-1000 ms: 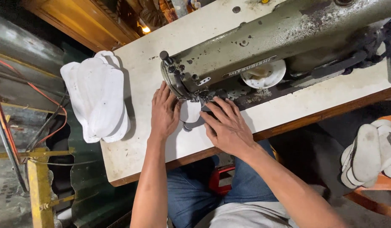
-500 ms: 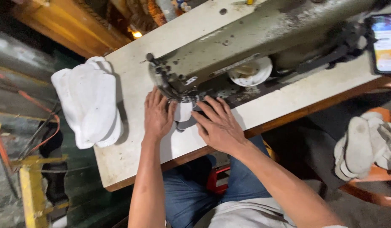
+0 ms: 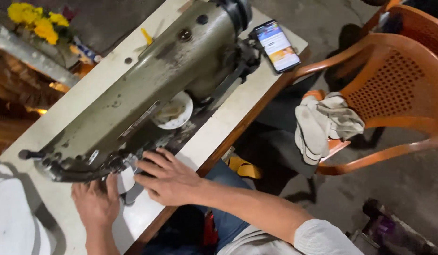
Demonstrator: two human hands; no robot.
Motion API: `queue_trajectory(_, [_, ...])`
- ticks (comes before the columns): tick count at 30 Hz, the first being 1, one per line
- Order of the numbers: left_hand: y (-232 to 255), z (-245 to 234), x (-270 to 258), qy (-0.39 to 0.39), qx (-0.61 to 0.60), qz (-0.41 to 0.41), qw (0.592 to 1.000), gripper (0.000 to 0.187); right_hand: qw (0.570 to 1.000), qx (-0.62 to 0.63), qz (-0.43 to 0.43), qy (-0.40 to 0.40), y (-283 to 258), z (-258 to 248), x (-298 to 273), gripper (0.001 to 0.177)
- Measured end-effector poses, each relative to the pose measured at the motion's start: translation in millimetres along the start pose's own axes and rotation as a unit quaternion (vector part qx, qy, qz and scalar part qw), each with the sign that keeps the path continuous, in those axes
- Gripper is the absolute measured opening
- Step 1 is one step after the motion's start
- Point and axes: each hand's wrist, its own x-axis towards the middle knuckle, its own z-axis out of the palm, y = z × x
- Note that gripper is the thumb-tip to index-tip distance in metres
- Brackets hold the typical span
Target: Stitching shoe insole components together using an industrial sewing machine.
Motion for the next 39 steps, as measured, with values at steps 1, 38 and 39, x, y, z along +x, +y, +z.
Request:
queue_trajectory(1, [-3, 4, 0, 0.001, -0.002, 0.006, 1.0, 0.055, 1.0, -0.002, 0.004, 0.003, 2, 4, -2, 0.047])
queue_trajectory(38, [38, -26, -31, 0.144, -0.011, -0.019, 0.989, 0.04, 0.996, 0.049, -0.026, 0.073, 2, 2, -5, 0.043])
queue_trajectory(39, [40, -26, -34, 0.134, -0.016, -0.037, 0.99, 0.039, 0.996, 0.062, -0.014, 0.06, 1, 0, -6, 0.042])
